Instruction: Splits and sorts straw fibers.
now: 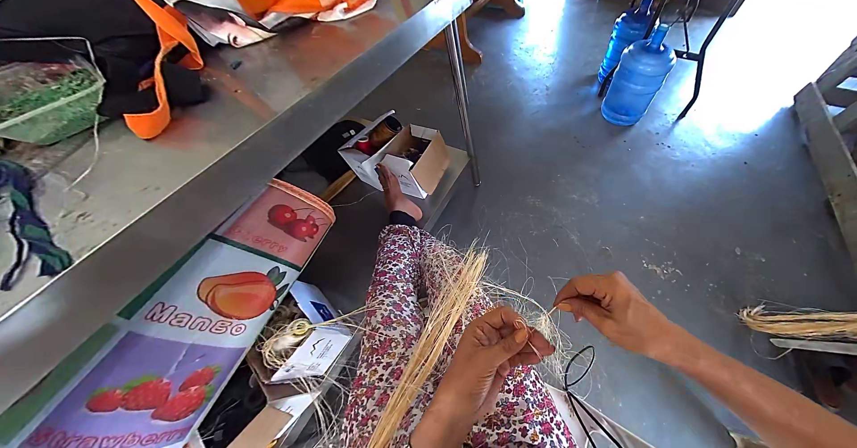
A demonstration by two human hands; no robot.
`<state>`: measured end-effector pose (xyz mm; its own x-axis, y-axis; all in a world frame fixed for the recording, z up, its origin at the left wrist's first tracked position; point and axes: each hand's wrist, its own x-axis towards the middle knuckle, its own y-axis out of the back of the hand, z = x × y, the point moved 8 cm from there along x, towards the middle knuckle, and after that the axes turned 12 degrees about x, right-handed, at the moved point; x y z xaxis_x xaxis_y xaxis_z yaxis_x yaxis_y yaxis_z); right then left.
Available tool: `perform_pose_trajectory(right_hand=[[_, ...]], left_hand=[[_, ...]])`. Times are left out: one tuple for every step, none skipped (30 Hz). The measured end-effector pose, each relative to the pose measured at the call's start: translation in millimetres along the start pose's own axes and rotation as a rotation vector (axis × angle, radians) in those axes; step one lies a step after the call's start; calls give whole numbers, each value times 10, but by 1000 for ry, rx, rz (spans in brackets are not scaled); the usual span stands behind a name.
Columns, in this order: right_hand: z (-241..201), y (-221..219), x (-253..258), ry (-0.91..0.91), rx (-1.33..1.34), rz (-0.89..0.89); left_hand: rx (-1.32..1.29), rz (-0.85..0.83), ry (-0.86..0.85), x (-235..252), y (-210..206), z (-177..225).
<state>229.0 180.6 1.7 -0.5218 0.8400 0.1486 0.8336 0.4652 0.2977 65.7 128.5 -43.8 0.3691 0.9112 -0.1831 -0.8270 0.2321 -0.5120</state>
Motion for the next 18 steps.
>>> perform_pose_trajectory(right_hand=[[-13,32,-9,53,-11,39],[-13,58,-22,97,-18,80],[0,74,-36,128,-22,121],[25,78,-52,144,-16,161],[60,67,-67,134,16,193],[106,37,-82,85,90,218],[161,-20,-99,-4,205,234],[216,-104,-119,-117,341,231],[263,-207,-147,-235,469,213],[292,-311,-178,-338,561,183],[301,-392,-205,-405,613,155],[293,-443,-222,-443,628,132],[275,-465,-228,-466,613,110],[257,-465,-227,-480,581,84],[238,-457,-220,-489,540,46],[221,-447,-210,-488,501,3],[205,-442,-201,-479,478,-36],[191,-441,-193,-470,469,-67]], left_hand=[[1,-21,-26,-8,-5,15],[3,-37,-47,-15,-9,27],[-3,-55,-60,-18,-16,31],[-15,-82,-67,-18,-31,31],[-24,-113,-65,-14,-50,25],[-30,-139,-54,-10,-68,7],[-30,-161,-41,-5,-89,-16],[-24,-175,-27,1,-110,-42],[-18,-188,-13,8,-125,-71],[-10,-192,-1,16,-133,-104],[4,-183,6,24,-133,-137],[23,-158,8,34,-125,-161],[45,-126,4,41,-115,-171],[70,-89,0,45,-100,-172],[97,-45,-1,48,-78,-169],[127,1,-1,50,-55,-158],[150,43,1,52,-31,-147],[166,72,2,51,-13,-138]])
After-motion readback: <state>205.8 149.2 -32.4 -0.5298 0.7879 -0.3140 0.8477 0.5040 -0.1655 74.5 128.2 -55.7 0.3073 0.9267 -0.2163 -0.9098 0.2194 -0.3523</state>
